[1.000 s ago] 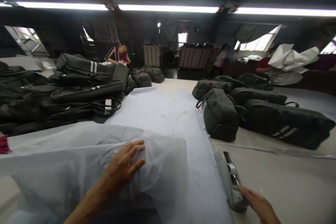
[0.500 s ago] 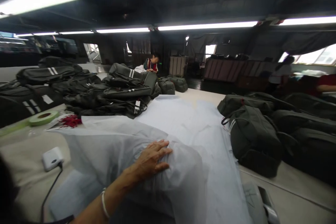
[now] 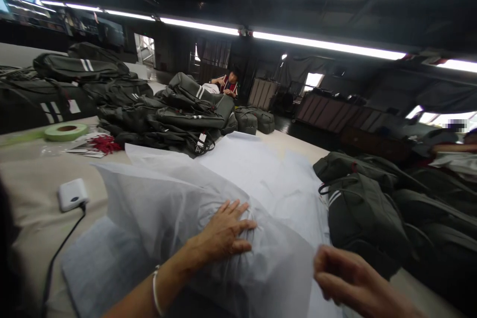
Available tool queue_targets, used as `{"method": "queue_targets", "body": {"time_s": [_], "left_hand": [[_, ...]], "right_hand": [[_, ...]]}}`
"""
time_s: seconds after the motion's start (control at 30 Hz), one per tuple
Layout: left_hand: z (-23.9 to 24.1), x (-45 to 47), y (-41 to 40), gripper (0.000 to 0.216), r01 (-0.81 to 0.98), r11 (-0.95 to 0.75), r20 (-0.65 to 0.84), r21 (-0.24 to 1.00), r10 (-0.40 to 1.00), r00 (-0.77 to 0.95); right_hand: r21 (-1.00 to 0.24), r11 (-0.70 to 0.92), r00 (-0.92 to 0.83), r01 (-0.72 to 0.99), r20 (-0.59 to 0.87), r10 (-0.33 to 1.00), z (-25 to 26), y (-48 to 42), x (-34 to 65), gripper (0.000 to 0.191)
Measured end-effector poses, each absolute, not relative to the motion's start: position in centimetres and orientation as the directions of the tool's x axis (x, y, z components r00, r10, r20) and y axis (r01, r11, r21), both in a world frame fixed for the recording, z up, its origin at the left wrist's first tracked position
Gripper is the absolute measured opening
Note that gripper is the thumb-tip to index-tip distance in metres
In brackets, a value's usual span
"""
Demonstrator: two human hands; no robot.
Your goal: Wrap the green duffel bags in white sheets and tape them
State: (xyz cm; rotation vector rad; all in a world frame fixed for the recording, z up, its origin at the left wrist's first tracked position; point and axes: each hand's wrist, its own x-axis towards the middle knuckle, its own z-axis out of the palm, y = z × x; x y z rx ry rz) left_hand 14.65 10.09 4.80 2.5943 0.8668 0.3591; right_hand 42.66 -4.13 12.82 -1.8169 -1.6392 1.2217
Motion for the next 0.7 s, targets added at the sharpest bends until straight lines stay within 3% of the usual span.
{"method": "queue_targets", "body": {"time_s": [0.07, 0.17, 0.37, 0.53, 0.63, 0.7], "left_hand": [[4.5, 14.6, 10.0, 0.058, 0.520, -0.734, 0.121, 0.436, 0.621, 0.775], [3.8, 14.5, 10.0, 0.061, 0.503, -0.735, 0.147, 0.455, 0.619, 0.772], [3.0, 14.6, 10.3, 0.055, 0.454, -0.734, 0.161, 0.506, 0.597, 0.786], [2.8, 14.8, 10.5, 0.056, 0.440, -0.723, 0.151, 0.532, 0.592, 0.791], [2.6, 14.8, 10.5, 0.057, 0.448, -0.719, 0.136, 0.532, 0.595, 0.792], [2.6, 14.7, 10.5, 0.056, 0.451, -0.715, 0.126, 0.534, 0.595, 0.794]], "right_hand": [[-0.799, -0.096, -0.294, 0.594, -0.326, 0.898, 15.5, 1.6, 38.2, 0.024], [-0.752, -0.069, -0.408, 0.656, -0.429, 0.806, 16.0, 9.1, 34.1, 0.019], [-0.567, -0.053, -0.397, 0.822, -0.637, 0.661, 11.3, 16.1, 34.8, 0.016], [-0.409, 0.000, -0.317, 0.913, -0.708, 0.631, 11.8, 16.9, 33.7, 0.021], [-0.211, 0.242, -0.321, 0.947, -0.570, 0.757, 12.0, 17.6, 32.9, 0.035], [-0.149, 0.369, -0.395, 0.918, -0.437, 0.808, 11.3, 18.3, 33.6, 0.052]]}}
